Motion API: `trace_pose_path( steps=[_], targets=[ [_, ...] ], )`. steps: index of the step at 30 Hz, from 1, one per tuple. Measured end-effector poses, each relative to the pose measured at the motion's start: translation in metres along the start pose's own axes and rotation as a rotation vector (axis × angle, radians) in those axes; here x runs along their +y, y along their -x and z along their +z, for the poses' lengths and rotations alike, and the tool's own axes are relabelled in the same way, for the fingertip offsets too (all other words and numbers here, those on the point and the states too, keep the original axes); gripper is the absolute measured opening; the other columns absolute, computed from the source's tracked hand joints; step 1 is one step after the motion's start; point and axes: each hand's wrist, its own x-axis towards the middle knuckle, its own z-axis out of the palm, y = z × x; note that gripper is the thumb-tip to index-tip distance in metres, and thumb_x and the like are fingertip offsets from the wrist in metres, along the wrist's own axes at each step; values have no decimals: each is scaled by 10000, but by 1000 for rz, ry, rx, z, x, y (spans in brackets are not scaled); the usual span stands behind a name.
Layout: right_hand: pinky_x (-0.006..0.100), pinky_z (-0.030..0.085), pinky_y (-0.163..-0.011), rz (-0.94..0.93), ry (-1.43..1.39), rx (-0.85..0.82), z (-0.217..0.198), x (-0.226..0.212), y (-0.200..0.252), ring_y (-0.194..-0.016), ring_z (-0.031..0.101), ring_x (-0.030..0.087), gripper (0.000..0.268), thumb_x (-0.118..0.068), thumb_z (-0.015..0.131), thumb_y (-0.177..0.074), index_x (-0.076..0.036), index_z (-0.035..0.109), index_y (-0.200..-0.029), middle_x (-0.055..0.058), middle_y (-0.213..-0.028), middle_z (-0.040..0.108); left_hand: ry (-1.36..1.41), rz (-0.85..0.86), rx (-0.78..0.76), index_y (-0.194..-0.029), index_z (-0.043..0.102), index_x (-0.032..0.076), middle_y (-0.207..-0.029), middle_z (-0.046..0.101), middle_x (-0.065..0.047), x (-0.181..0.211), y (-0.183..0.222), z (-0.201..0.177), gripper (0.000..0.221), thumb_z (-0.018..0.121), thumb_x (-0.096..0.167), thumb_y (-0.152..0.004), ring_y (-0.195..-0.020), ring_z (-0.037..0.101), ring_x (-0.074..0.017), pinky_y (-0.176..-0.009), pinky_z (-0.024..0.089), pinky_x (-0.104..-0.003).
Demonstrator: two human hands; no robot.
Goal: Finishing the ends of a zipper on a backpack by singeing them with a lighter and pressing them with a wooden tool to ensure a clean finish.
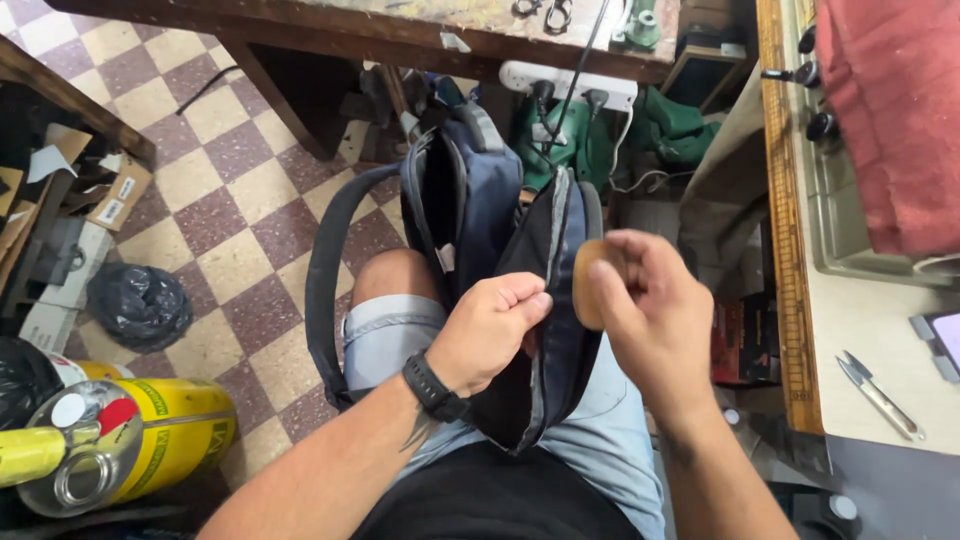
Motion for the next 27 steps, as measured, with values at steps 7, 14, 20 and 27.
trace_pose_path(
  steps=[7, 14, 20, 27],
  targets=[
    [452, 583, -644, -31, 171, -3, 14, -3, 11, -736, 768, 336, 268, -289, 739, -969, -172, 777, -1207, 97, -664, 737, 149, -11, -1, -738, 657, 71, -609, 494, 19, -12, -1, 4, 309, 572, -7, -1025, -545, 562, -87, -495, 526, -229],
    [579, 573, -725, -149, 261, -9, 9, -4, -1, -880, 740, 455, 266, -300, 709, -1010, -153, 740, -1230, 170, -871, 787, 89, 28, 1, -716, 688, 66, -520, 555, -56, 0, 7, 6, 288, 629, 6, -992, -456, 616, -153, -449, 533, -255],
    [524, 605, -770, -20, 190, 5, 16, 10, -5, -911, 768, 388, 280, -296, 649, -1029, -157, 741, -1254, 130, -896, 804, 40, 26, -17, -730, 700, 82, -524, 580, -73, -9, 13, 9, 281, 633, 31, -998, -458, 633, -165, -464, 529, -248],
    [537, 591, -741, -29, 226, -36, 15, 5, 8, -892, 762, 420, 221, -300, 717, -988, -181, 780, -1163, 155, -838, 790, 41, 21, 0, -725, 675, 96, -539, 572, -58, -10, 16, 4, 284, 647, 47, -1003, -476, 618, -157, -479, 544, -265]
  ],
)
